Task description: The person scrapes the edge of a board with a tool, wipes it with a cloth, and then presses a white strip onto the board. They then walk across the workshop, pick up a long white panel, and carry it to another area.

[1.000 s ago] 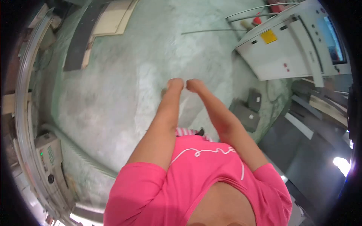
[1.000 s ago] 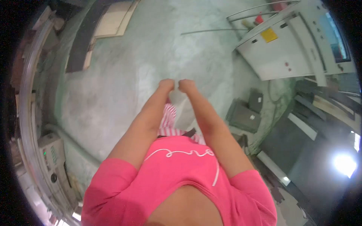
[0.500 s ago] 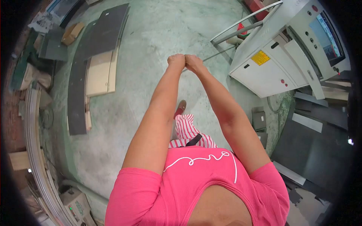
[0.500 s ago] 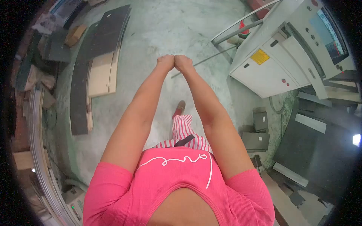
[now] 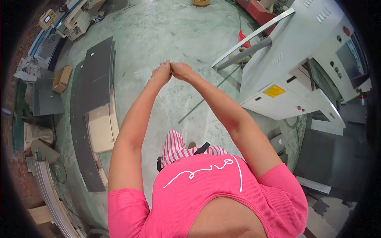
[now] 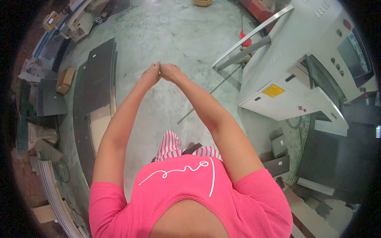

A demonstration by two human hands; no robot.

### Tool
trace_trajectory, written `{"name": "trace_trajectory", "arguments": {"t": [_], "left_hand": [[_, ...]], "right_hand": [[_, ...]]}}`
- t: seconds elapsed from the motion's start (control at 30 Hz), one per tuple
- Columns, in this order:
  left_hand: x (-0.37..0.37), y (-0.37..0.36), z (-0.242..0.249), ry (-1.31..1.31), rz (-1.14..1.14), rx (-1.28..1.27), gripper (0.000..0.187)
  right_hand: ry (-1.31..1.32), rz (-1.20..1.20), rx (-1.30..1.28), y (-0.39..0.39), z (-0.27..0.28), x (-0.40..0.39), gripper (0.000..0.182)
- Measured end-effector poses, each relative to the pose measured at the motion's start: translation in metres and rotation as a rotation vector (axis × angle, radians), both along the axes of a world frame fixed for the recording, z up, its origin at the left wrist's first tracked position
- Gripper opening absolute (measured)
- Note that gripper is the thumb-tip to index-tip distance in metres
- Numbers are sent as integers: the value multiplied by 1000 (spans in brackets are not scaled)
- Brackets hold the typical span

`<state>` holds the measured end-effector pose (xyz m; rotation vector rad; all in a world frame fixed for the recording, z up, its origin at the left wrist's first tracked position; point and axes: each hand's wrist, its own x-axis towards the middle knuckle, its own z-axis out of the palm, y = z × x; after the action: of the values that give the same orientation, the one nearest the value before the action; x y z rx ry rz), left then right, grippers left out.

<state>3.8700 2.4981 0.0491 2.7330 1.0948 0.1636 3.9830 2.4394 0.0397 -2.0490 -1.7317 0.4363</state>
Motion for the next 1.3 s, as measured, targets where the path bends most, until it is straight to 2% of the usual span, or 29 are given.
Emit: {"name": "trace_trajectory", "arguments": {"t": [0.07,0.1,0.17,0.2,0.27,0.33,0.43,0.5,0.6,0.7,0.73,0.77,0.8,0.83,0.87,0.9,0.93,0.97,1.0,1.03,1.07,1.1,1.13,1.17,1.2,1.23,1.27,1.3], "left_hand": [[9,32,-16,12,-74,-126,54],[10,48,-30,24,-92,-132,54],[15,96,-73,4,-265,-167,57],[19,114,-89,82,-273,-229,69],[33,161,-128,138,-293,-324,70],[59,204,-149,242,-283,-410,72],[102,249,-171,193,-323,-496,72],[140,281,-193,159,-427,-553,72],[174,310,-184,186,-504,-696,72],[206,356,-201,224,-575,-712,71],[217,373,-204,243,-580,-717,70],[229,389,-207,301,-565,-704,67],[239,410,-215,315,-578,-706,67],[248,432,-227,364,-550,-689,66],[260,454,-237,409,-519,-668,65],[272,476,-245,432,-493,-638,64],[280,497,-249,457,-468,-602,62],[284,518,-262,457,-435,-567,62],[295,540,-277,450,-404,-527,61],[313,567,-287,467,-301,-615,60],[313,574,-284,507,-191,-718,59],[312,581,-279,535,-201,-723,59],[344,592,-264,563,-80,-832,58],[377,600,-254,589,47,-941,56],[402,607,-249,592,36,-941,56],[425,613,-246,478,159,-1026,55],[448,620,-243,359,279,-1104,55],[474,625,-237,320,326,-1155,53]], "right_hand": [[3,19,-67,31,-12,19,24],[-49,108,-160,46,-19,29,24],[-95,214,-313,79,-32,55,21],[-82,232,-379,92,-49,69,17],[-144,195,-417,133,-84,100,20],[-154,136,-701,173,-102,129,21],[-72,69,-593,215,-163,167,25],[16,47,-525,235,-147,183,27],[234,-42,-427,233,-156,199,30],[378,-290,-272,205,-203,231,30],[432,-384,-324,188,-207,240,32],[433,-493,-371,163,-234,247,31],[247,-518,-279,132,-267,250,29],[237,-511,-666,103,-300,260,31],[163,-502,-637,46,-385,257,27],[124,-525,-932,42,-351,257,24],[-28,-293,-917,-18,-420,248,17],[37,-214,-1073,-24,-411,249,15],[422,-779,-1147,7,-359,263,16],[844,-1340,-1145,36,-321,270,17],[878,-1344,-1165,42,-322,267,17],[692,-864,-1150,50,-326,274,16],[465,-413,-1066,62,-336,313,15],[333,-366,-910,87,-330,350,14],[215,-311,-761,119,-324,375,14],[198,-363,-744,145,-337,407,12],[264,-573,-647,183,-328,443,13],[226,-620,-431,211,-331,481,16]]}}
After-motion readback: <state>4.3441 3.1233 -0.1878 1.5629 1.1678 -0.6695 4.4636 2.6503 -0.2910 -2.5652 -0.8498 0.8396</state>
